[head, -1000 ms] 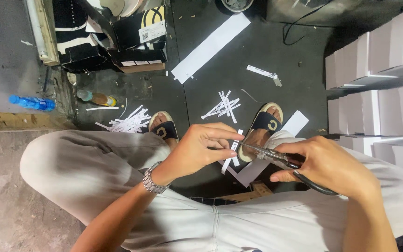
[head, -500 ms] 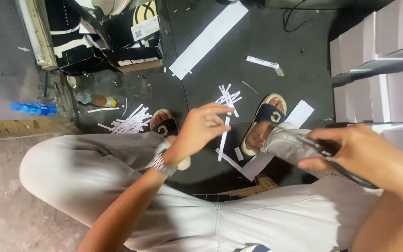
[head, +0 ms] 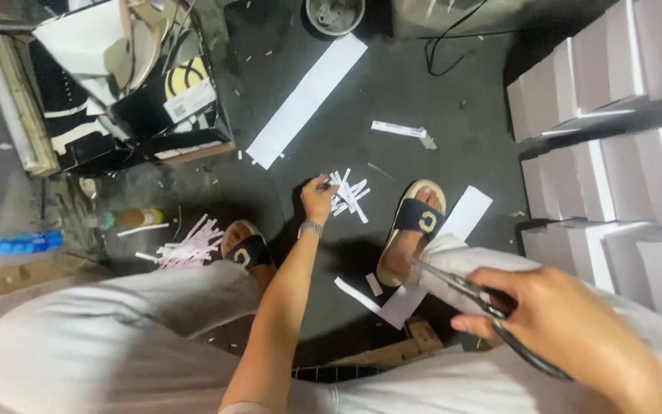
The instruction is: Cutting thin white strips into smaller pieces using scissors
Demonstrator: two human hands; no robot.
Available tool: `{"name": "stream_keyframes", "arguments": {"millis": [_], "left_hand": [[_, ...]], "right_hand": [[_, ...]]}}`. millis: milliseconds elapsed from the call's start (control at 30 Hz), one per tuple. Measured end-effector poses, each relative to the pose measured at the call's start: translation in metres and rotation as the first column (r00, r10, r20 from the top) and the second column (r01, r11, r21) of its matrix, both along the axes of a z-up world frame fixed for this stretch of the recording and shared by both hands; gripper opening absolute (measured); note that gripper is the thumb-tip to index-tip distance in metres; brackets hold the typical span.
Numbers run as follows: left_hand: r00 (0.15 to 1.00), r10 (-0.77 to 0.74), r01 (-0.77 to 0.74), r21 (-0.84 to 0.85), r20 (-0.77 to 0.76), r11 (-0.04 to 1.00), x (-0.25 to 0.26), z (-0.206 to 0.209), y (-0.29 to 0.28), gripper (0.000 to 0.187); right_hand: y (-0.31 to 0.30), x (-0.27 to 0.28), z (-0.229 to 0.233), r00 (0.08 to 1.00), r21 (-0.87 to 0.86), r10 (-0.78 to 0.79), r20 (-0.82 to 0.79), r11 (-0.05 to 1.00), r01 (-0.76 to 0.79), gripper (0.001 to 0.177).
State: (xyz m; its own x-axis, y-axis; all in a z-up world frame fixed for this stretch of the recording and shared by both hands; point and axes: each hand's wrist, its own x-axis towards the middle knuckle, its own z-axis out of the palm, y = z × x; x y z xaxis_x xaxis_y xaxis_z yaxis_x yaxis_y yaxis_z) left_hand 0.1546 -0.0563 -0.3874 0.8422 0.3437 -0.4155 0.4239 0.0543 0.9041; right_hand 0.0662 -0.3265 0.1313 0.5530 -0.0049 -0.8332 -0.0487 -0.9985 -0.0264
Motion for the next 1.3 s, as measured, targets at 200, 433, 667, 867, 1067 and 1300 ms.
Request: {"name": "stream_keyframes", "arguments": {"millis": [200, 433, 667, 867, 1067, 1300], "left_hand": [[0.989, -0.052, 0.144, 0.805, -0.139, 0.575, 0.021, 0.005, 0.054, 0.031], [0.958, -0.27, 0.05, 0.867, 0.099, 0.495, 0.063, -0.058, 0.162, 0.023], [0.895, 0.2, 0.191, 0.746, -0.4, 0.638, 0.006, -0.039, 0.256, 0.06], [0.935, 0.204, 0.222, 0.928, -0.29, 0.3, -0.115, -0.061, 0.337, 0.056], [0.883, 0.106, 0.407, 0.858, -0.457, 0.313, -0.123, -0.062, 0.345, 0.022], [0.788, 0.023, 0.555, 0.727, -0.615, 0.404, -0.095, -0.014, 0.322, 0.016]], "right_hand": [[-0.032, -0.005, -0.039, 1.0, -0.131, -0.001, -0.031, 0.991, -0.003, 0.046], [-0.063, -0.032, -0.089, 0.97, -0.217, 0.218, 0.105, 0.957, -0.192, 0.061], [-0.058, -0.042, -0.108, 0.93, -0.275, 0.304, 0.207, 0.93, -0.243, 0.055], [-0.093, -0.062, -0.154, 0.814, -0.136, 0.453, 0.363, 0.89, -0.434, 0.075], [-0.021, -0.008, -0.113, 0.9, -0.24, 0.416, -0.13, 0.867, -0.436, 0.055], [0.046, 0.025, -0.07, 0.924, -0.364, 0.269, -0.273, 0.86, -0.358, 0.046]]}}
